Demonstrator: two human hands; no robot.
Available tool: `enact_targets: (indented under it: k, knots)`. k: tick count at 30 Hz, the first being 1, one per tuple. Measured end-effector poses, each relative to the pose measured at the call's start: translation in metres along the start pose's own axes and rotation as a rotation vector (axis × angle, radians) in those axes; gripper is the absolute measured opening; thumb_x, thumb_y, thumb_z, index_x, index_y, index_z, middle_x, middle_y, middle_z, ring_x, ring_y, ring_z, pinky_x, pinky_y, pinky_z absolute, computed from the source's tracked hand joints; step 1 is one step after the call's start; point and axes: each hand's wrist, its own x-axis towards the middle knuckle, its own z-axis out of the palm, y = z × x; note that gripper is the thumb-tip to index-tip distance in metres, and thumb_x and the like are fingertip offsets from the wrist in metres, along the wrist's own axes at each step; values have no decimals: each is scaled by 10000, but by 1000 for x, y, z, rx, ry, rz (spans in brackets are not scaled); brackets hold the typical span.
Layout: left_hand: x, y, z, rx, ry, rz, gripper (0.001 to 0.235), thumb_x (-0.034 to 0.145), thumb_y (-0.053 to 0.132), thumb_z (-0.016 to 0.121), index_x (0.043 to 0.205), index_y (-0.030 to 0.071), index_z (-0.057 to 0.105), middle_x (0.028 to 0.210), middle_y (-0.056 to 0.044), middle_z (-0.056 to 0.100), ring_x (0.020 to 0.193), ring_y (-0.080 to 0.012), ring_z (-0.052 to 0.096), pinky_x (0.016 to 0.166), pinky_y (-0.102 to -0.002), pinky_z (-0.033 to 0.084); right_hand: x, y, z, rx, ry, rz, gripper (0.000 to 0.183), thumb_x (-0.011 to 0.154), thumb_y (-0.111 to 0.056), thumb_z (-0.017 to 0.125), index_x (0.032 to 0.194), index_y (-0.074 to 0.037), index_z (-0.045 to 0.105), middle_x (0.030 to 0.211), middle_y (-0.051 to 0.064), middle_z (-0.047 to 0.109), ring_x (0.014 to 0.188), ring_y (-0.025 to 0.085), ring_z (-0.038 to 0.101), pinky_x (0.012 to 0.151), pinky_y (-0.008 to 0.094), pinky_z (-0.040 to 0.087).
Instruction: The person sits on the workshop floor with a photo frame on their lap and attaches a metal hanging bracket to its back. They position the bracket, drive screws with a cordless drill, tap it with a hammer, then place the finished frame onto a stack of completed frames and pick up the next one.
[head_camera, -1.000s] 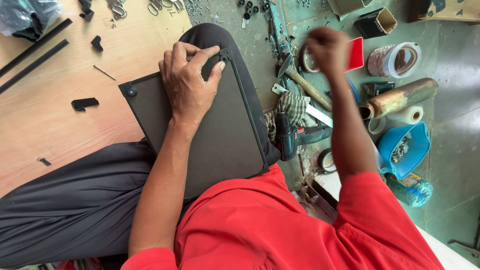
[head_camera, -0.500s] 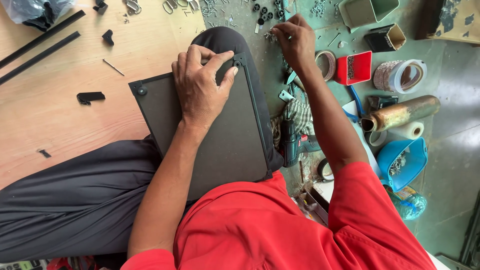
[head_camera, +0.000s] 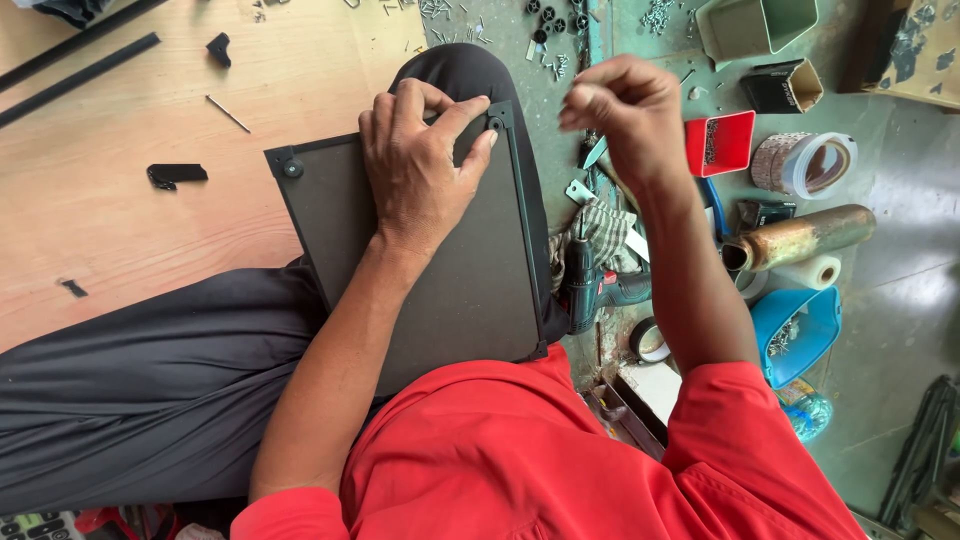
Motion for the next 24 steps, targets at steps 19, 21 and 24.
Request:
enact_targets:
  k: [19, 21, 24]
  knots:
    - [-2, -1, 5, 13, 57, 5, 329, 830, 307, 908, 1128, 212, 806, 996, 21, 531, 964, -196, 502, 883, -394, 421, 5, -12, 56, -329, -170, 160, 113, 971, -110, 762, 997, -11, 714, 841, 52, 714, 718, 87, 709, 625, 270, 641]
    - [-1, -2, 5, 25, 59, 21, 335, 834, 318, 910, 1133, 212, 803, 991, 16, 524, 960, -200, 498, 878, -396, 421, 6, -14, 58, -408, -169, 178, 134, 971, -129, 786, 974, -24, 702, 818, 46, 703, 714, 71, 688, 624, 253, 626]
    - [-2, -2, 5, 20, 54, 16, 340, 834, 311, 909, 1141, 210, 801, 998, 16, 523, 968, -196, 504, 878, -390, 419, 9, -15, 58, -358, -178, 201, 145, 970, -122, 794, 959, -33, 680, 831, 40, 698, 717, 66, 679, 617, 247, 609]
